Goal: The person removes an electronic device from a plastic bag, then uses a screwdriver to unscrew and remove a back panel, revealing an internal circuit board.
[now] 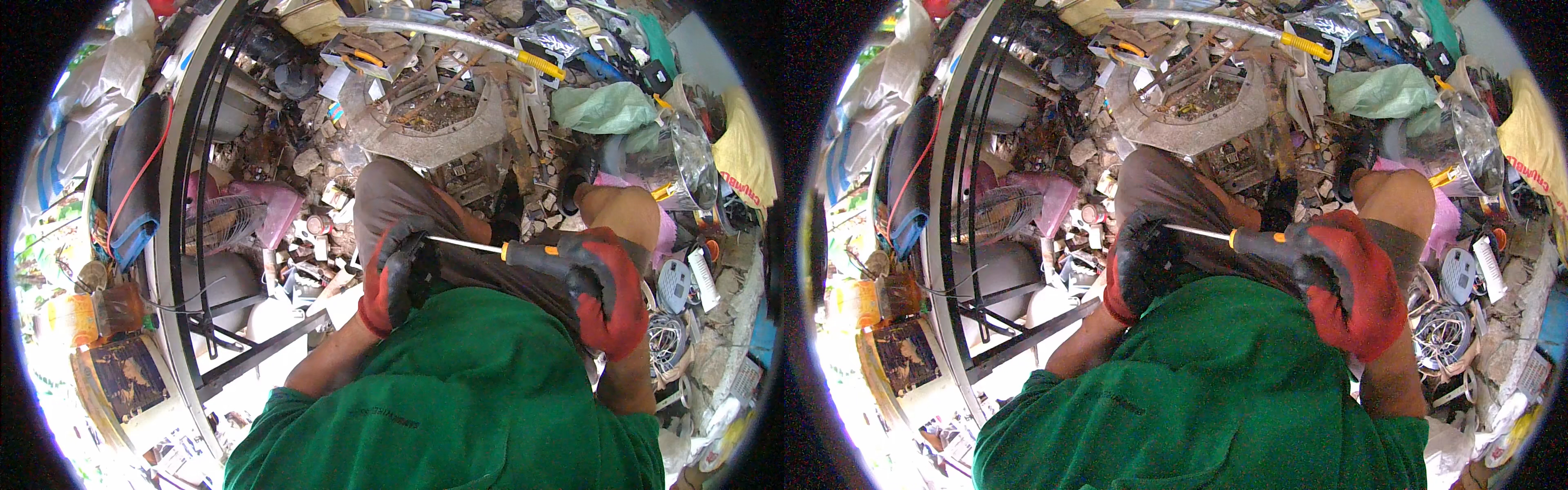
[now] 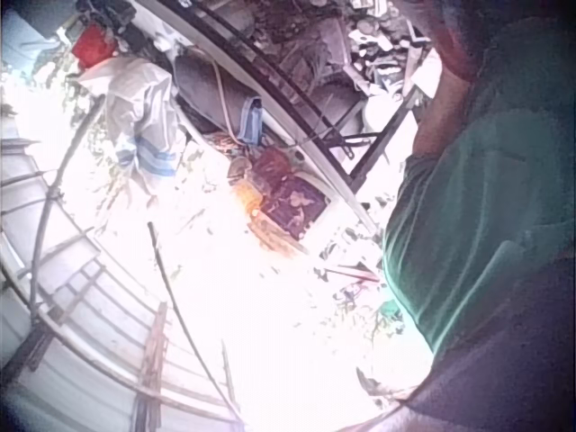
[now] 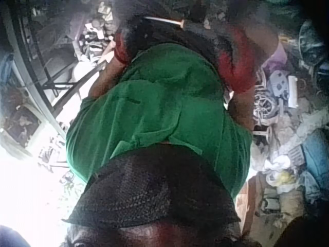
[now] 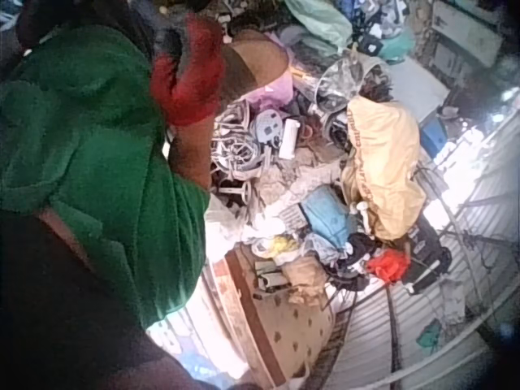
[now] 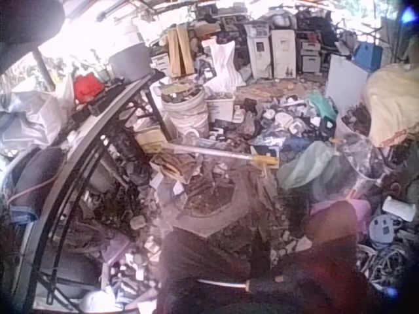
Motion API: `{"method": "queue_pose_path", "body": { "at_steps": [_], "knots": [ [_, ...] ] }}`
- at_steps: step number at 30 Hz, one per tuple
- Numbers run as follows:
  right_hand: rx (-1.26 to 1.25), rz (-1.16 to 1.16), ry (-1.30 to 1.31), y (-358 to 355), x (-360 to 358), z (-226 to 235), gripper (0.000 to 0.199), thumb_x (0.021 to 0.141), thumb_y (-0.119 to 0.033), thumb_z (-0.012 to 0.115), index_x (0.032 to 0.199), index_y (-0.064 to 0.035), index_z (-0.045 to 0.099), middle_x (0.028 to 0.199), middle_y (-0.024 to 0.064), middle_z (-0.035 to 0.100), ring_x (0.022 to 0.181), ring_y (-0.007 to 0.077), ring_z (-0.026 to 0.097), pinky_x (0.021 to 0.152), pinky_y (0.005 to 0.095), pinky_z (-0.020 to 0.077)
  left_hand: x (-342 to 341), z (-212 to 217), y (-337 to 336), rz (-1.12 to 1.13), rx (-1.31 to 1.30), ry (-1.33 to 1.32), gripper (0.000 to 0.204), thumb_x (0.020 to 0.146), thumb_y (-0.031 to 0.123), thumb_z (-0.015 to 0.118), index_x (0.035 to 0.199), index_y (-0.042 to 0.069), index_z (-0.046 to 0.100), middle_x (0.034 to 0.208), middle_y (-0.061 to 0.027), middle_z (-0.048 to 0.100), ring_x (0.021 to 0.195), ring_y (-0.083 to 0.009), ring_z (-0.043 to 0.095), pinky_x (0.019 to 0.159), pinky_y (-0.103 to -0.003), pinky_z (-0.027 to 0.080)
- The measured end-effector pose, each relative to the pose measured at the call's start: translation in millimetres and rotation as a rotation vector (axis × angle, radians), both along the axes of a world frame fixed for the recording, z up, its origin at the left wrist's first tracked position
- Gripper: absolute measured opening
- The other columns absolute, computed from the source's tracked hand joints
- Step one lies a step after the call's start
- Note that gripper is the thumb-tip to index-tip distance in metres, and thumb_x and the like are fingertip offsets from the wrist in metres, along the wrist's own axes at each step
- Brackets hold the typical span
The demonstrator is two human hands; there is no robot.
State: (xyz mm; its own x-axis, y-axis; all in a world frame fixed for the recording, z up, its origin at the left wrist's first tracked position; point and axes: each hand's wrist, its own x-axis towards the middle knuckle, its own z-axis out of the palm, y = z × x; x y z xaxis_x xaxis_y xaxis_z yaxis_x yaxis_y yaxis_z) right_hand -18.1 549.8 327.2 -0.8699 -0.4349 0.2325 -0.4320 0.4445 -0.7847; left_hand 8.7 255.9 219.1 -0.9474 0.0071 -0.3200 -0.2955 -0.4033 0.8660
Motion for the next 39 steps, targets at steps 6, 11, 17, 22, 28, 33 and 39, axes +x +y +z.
{"method": "queue_pose_path", "body": {
  "at_steps": [6,11,17,22,28,33,39],
  "knots": [
    [-0.374,-0.063,0.101,-17.6,2.4,-10.6,0.048,0.074,-0.011,0.059,0.120,0.0002,0.048,0.112,0.0255,0.055,0.099,0.0436,0.058,0.087,0.0455,0.0473,0.5,-42.0,-5.6,-0.008,0.141,-0.117,0.062,0.093,0.052,0.046,0.129,0.002,0.044,0.085,-0.0039,0.057,0.065,-0.0102,0.050,0.052,-0.022,0.036],
    [0.174,-0.102,-0.113,-4.9,-4.5,12.7,0.049,0.073,-0.008,0.060,0.121,-0.0009,0.047,0.117,0.0256,0.052,0.103,0.0438,0.055,0.089,0.0457,0.0461,-0.2,-44.8,-15.4,-0.111,0.104,-0.005,0.064,0.095,0.055,0.043,0.131,0.002,0.044,0.082,-0.0030,0.055,0.058,-0.0088,0.046,0.049,-0.023,0.033],
    [0.026,0.070,0.077,-2.6,-11.6,-2.3,0.055,0.073,-0.008,0.060,0.126,-0.0012,0.047,0.118,0.0255,0.050,0.106,0.0431,0.054,0.089,0.0453,0.0463,-0.6,-24.5,-7.8,-0.057,0.071,-0.062,0.065,0.096,0.055,0.041,0.133,0.001,0.041,0.082,-0.0026,0.055,0.060,-0.0083,0.046,0.051,-0.023,0.034],
    [-0.151,-0.223,-0.217,-11.8,-2.0,-2.2,0.049,0.077,-0.007,0.061,0.125,-0.0009,0.049,0.118,0.0240,0.050,0.108,0.0424,0.054,0.088,0.0449,0.0468,-0.9,-8.5,-3.1,-0.098,-0.001,0.058,0.063,0.096,0.052,0.044,0.134,0.002,0.040,0.091,-0.0039,0.055,0.073,-0.0102,0.050,0.061,-0.025,0.040],
    [0.221,-0.110,0.031,1.0,-9.6,-3.2,0.048,0.084,-0.010,0.058,0.129,-0.0006,0.046,0.115,0.0222,0.056,0.103,0.0394,0.059,0.088,0.0428,0.0470,-1.7,-26.7,-10.1,0.000,0.146,-0.090,0.057,0.097,0.046,0.047,0.134,0.003,0.038,0.099,-0.0048,0.054,0.081,-0.0131,0.051,0.069,-0.028,0.044],
    [-0.102,-0.190,-0.112,-10.9,-4.5,-11.9,0.047,0.085,-0.012,0.057,0.129,-0.0005,0.045,0.113,0.0218,0.058,0.101,0.0378,0.060,0.090,0.0405,0.0460,2.0,-16.7,-0.6,-0.054,0.174,0.048,0.057,0.097,0.044,0.047,0.137,0.004,0.036,0.104,-0.0060,0.055,0.087,-0.0147,0.053,0.075,-0.030,0.045],
    [0.016,-0.078,-0.118,2.2,-13.5,-11.9,0.050,0.082,-0.001,0.052,0.132,0.0004,0.044,0.124,0.0200,0.052,0.104,0.0334,0.059,0.093,0.0396,0.0447,-6.2,-9.4,-3.5,-0.063,0.044,0.033,0.046,0.096,0.039,0.051,0.130,0.008,0.044,0.101,-0.0047,0.056,0.089,-0.0171,0.055,0.076,-0.033,0.050]
  ]
}}
